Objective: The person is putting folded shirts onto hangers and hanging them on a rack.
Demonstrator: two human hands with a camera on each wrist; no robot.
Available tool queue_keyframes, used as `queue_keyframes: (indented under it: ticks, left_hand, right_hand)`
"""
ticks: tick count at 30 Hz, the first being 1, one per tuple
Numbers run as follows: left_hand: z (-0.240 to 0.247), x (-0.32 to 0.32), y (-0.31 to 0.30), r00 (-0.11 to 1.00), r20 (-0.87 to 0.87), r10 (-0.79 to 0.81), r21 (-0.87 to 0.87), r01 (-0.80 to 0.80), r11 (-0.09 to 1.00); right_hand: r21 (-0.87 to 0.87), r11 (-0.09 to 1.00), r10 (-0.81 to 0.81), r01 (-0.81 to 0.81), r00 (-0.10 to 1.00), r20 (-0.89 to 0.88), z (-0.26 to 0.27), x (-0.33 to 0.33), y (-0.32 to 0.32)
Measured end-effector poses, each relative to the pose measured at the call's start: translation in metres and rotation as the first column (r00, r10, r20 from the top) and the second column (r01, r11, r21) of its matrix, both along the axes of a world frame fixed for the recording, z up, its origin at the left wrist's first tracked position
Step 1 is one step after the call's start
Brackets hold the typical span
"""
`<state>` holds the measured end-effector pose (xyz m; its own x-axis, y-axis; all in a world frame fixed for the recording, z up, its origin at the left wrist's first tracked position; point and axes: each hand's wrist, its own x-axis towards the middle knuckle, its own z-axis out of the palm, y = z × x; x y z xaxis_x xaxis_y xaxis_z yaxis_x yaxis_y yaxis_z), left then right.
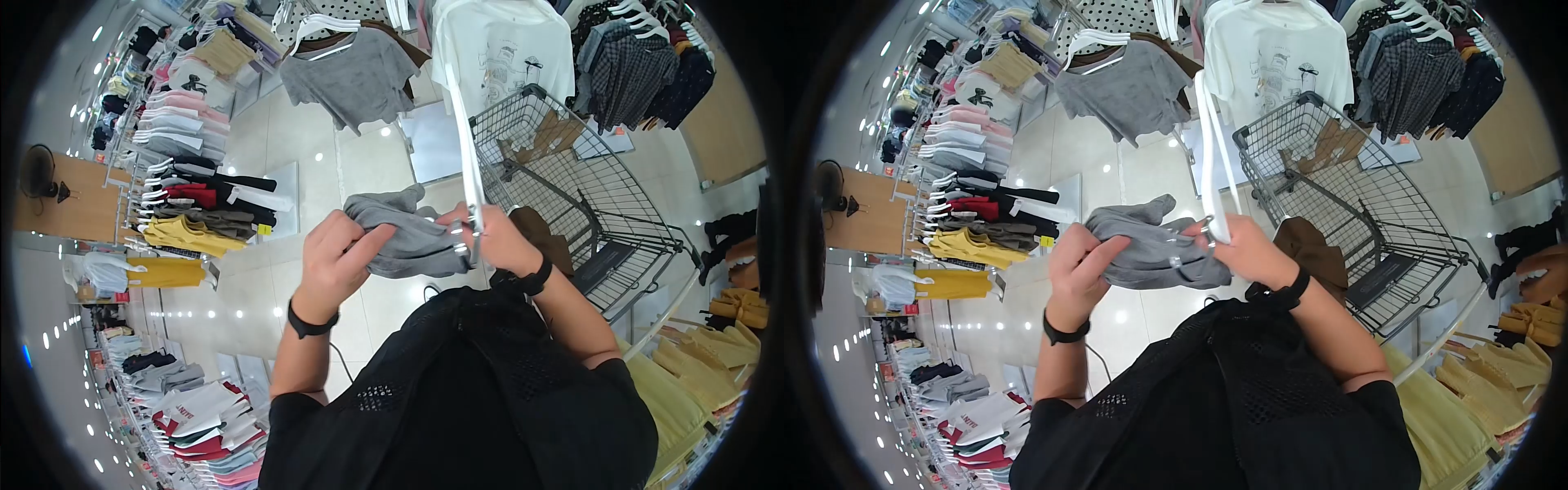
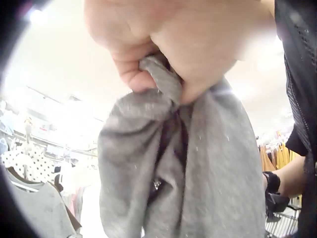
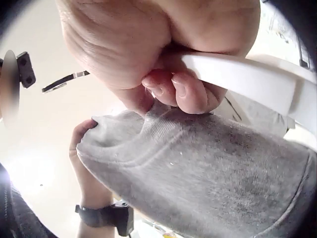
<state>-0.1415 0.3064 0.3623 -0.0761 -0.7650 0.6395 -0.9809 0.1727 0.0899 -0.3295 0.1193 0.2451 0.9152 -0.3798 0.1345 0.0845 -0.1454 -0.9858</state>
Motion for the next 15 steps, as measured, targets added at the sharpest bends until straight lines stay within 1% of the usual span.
queue_keyframes:
  ticks: [1, 2, 4, 5, 6, 8, 9, 10, 12, 14, 15]
  left_hand:
    - [0.007, 0.004, 0.001, 0.996, 0.07, -0.049, 0.107, 0.042, 0.993]
    - [0.014, 0.009, 0.001, 0.997, 0.068, -0.049, 0.103, 0.042, 0.994]
    - [0.028, 0.016, 0.006, 0.972, 0.228, -0.061, 0.382, -0.031, 0.924]
    - [0.032, 0.019, 0.008, 0.966, 0.253, -0.047, 0.445, -0.073, 0.893]
    - [0.036, 0.022, 0.009, 0.966, 0.254, -0.043, 0.44, -0.076, 0.895]
    - [0.041, 0.025, 0.01, 0.958, 0.274, -0.081, 0.553, -0.088, 0.828]
    - [0.044, 0.024, 0.009, 0.958, 0.276, -0.081, 0.549, -0.088, 0.831]
    - [0.048, 0.02, 0.007, 0.954, 0.288, -0.077, 0.573, -0.108, 0.813]
    - [0.056, 0.018, 0.007, 0.951, 0.302, -0.073, 0.593, -0.127, 0.795]
    - [0.065, 0.019, 0.007, 0.92, 0.386, -0.074, 0.584, -0.182, 0.791]
    - [0.071, 0.02, 0.006, 0.908, 0.407, -0.097, 0.577, -0.173, 0.798]
  right_hand:
    - [0.013, 0.999, -0.031, 0.03, 0.999, 0.01, 0.008, -0.004, -0.005]
    - [0.009, 0.999, -0.03, 0.03, 1.0, 0.008, 0.016, -0.01, -0.011]
    - [-0.041, 0.986, -0.163, 0.16, 0.984, -0.078, 0.029, -0.019, -0.024]
    - [-0.122, 0.976, -0.181, 0.183, 0.983, 0.025, 0.032, -0.02, -0.03]
    - [-0.126, 0.975, -0.179, 0.181, 0.984, 0.027, 0.036, -0.019, -0.034]
    - [-0.19, 0.965, -0.166, 0.179, 0.983, 0.082, 0.044, -0.018, -0.037]
    - [-0.227, 0.955, -0.17, 0.19, 0.98, 0.106, 0.047, -0.017, -0.036]
    - [-0.23, 0.954, -0.172, 0.193, 0.979, 0.108, 0.048, -0.017, -0.034]
    - [-0.135, 0.969, -0.203, 0.209, 0.978, 0.058, 0.049, -0.014, -0.03]
    - [-0.169, 0.963, -0.203, 0.212, 0.977, 0.069, 0.047, -0.015, -0.032]
    - [-0.183, 0.959, -0.21, 0.216, 0.976, 0.057, 0.043, -0.017, -0.035]
